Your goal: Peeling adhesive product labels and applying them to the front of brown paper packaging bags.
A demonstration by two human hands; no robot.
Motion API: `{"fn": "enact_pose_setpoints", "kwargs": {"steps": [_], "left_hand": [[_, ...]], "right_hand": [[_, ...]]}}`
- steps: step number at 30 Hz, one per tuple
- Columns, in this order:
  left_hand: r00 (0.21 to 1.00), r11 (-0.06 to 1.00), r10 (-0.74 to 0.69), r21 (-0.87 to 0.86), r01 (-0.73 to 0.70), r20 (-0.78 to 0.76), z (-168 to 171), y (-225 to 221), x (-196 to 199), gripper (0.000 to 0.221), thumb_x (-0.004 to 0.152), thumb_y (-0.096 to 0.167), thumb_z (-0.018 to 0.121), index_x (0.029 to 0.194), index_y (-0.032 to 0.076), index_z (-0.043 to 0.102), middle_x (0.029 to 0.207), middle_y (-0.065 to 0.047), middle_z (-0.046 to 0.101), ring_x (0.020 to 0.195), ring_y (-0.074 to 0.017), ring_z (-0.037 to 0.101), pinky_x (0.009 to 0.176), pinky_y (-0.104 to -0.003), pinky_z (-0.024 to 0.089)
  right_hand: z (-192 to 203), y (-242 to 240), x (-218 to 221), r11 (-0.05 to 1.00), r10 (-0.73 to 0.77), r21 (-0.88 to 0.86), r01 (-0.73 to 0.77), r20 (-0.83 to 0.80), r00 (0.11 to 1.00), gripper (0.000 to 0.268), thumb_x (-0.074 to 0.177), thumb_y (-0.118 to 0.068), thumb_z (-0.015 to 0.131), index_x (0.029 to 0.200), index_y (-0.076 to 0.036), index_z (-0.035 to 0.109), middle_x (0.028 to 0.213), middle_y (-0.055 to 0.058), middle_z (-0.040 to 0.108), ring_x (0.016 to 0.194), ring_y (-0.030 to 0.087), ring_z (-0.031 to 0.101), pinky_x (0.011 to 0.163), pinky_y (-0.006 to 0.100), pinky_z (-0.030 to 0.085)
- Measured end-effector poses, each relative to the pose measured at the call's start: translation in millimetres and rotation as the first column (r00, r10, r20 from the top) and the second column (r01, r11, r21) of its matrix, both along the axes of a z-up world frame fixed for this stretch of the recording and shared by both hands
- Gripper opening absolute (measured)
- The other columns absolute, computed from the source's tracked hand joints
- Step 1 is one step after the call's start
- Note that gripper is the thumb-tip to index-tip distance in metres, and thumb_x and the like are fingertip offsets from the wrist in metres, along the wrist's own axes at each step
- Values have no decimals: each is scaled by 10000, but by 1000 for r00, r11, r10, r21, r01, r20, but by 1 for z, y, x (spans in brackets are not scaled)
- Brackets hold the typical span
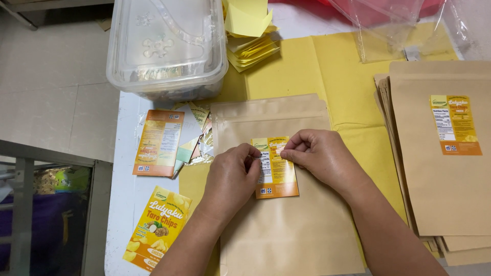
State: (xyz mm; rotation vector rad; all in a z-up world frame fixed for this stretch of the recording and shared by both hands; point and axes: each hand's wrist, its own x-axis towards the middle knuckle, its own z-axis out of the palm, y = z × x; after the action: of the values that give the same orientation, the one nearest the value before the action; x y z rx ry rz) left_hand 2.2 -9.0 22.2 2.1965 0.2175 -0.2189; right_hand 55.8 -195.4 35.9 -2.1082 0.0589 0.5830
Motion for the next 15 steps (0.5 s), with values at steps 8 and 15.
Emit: {"fn": "enact_pose_setpoints", "kwargs": {"steps": [8,15], "left_hand": [[999,997,-25,69,24,28,-1,-2,-2,226,912,13,636,1107,-34,739,808,-191,726,758,-283,741,667,-357,621],[996,986,-68,154,59,54,1,-3,-3,257,916,28,635,1153,-3,730,817,-173,727,764,-277,741,672,-361,614]], "right_hand": [[-6,-1,-1,981,105,-175,-89,88,991,150,813,-146,817,956,-104,828,665,62,705,607,159,670,651,294,557],[-11,-3,-8,837,413,-485,-254,255,874,210,916,-303,689,1103,-318,783,891,8,745,869,248,738,772,389,592]]}}
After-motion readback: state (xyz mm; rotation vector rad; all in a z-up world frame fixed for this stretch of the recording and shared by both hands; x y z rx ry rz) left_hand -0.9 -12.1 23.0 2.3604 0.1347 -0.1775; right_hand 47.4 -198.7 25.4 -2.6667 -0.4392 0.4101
